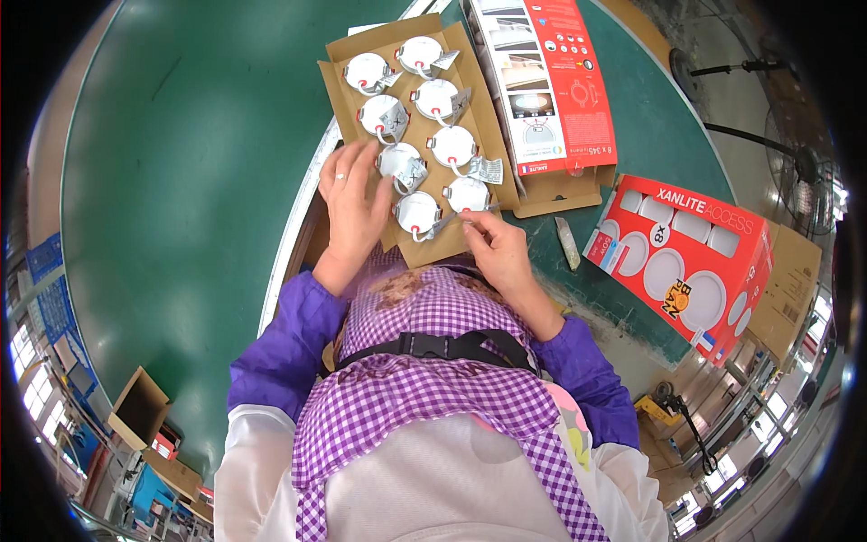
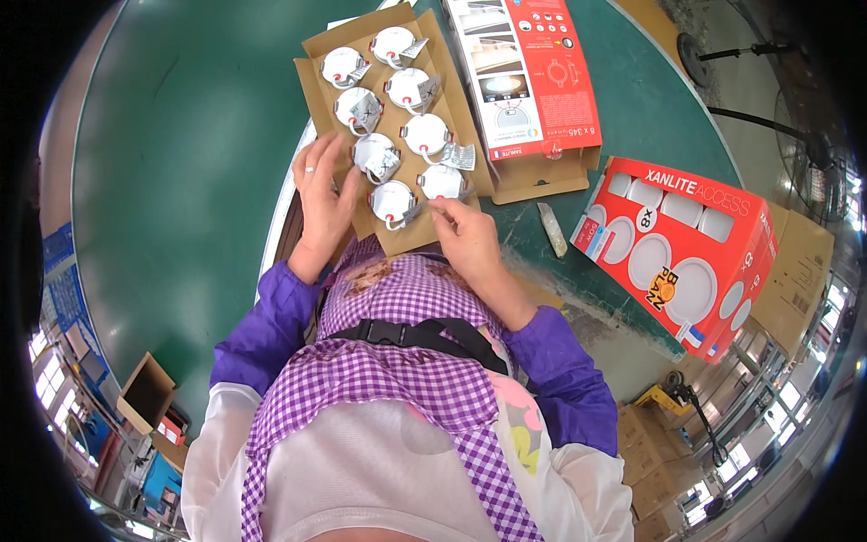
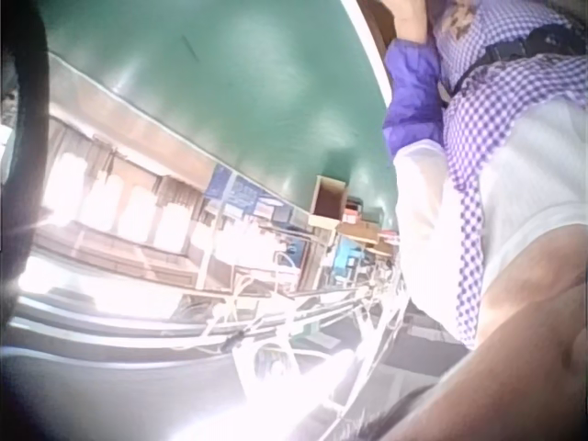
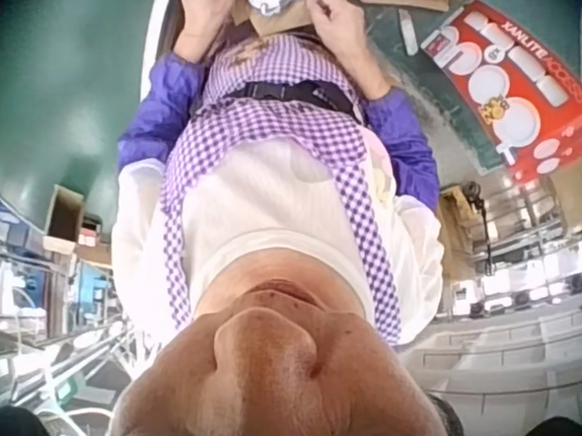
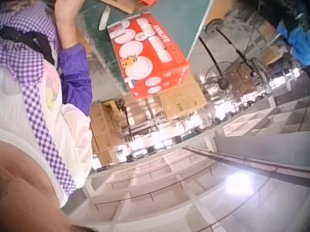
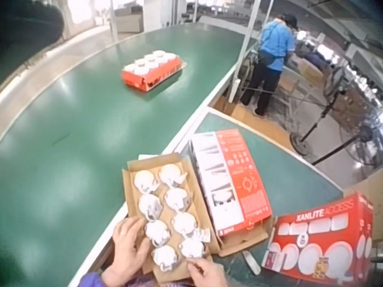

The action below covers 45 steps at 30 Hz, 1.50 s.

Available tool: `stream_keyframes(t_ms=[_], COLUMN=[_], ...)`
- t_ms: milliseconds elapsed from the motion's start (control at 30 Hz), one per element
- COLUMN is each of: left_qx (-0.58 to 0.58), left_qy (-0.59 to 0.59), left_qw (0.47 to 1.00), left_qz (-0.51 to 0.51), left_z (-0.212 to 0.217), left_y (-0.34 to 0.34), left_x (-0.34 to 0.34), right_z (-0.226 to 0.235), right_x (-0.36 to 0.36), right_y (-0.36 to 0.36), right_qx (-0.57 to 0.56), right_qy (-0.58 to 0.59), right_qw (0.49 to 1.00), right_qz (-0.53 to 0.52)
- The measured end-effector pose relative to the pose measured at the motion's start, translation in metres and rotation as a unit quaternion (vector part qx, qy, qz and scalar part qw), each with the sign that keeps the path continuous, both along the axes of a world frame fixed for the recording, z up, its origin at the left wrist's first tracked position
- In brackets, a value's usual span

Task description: The person assembles LED recessed ceiling light fixtures by hand, placing each fixture into a cardboard insert, then packaging the insert and an instruction manual into a cardboard box.

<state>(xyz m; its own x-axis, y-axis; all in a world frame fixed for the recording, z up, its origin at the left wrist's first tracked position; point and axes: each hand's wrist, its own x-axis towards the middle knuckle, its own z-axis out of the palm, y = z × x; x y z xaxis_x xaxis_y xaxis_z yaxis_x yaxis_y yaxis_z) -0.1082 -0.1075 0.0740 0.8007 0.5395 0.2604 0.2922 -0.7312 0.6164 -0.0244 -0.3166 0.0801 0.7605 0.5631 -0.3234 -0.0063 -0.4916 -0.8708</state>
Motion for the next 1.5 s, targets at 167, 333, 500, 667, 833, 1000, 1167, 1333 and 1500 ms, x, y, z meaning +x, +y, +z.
stream_keyframes(t_ms=[167, 333, 500, 667, 833, 1000, 1167, 1333, 1500], left_qx=[0.049, 0.045, 0.002, 0.001, -0.016, 0.057, 0.08, 0.05, 0.005], left_qy=[0.016, 0.057, 0.035, 0.005, -0.028, 0.024, 0.089, 0.09, 0.101], left_qw=[0.998, 0.997, 0.998, 0.997, 0.999, 0.998, 0.992, 0.994, 0.99], left_qz=[0.028, -0.007, -0.06, -0.071, -0.011, -0.018, -0.042, -0.042, -0.1], left_z=[0.0, -0.009, -0.015, -0.007, 0.0, -0.004, -0.008, -0.004, 0.001], left_y=[0.019, 0.028, 0.03, 0.029, 0.05, 0.072, 0.084, 0.084, 0.087], left_x=[0.043, 0.057, 0.048, 0.052, 0.069, 0.089, 0.102, 0.112, 0.125], right_z=[0.001, 0.006, 0.005, 0.007, 0.018, 0.021, 0.02, 0.005, -0.002], right_x=[-0.001, -0.002, 0.008, 0.035, 0.066, 0.098, 0.124, 0.144, 0.15], right_y=[0.008, 0.011, 0.016, 0.031, 0.061, 0.094, 0.129, 0.145, 0.14], right_qx=[-0.016, -0.017, -0.01, 0.029, 0.027, 0.051, 0.068, 0.042, -0.066], right_qy=[-0.003, 0.003, 0.008, -0.001, -0.108, -0.16, -0.256, -0.338, -0.402], right_qw=[1.0, 1.0, 1.0, 0.999, 0.993, 0.985, 0.964, 0.94, 0.9], right_qz=[0.016, 0.007, -0.028, -0.046, -0.035, -0.026, 0.023, 0.027, 0.155])
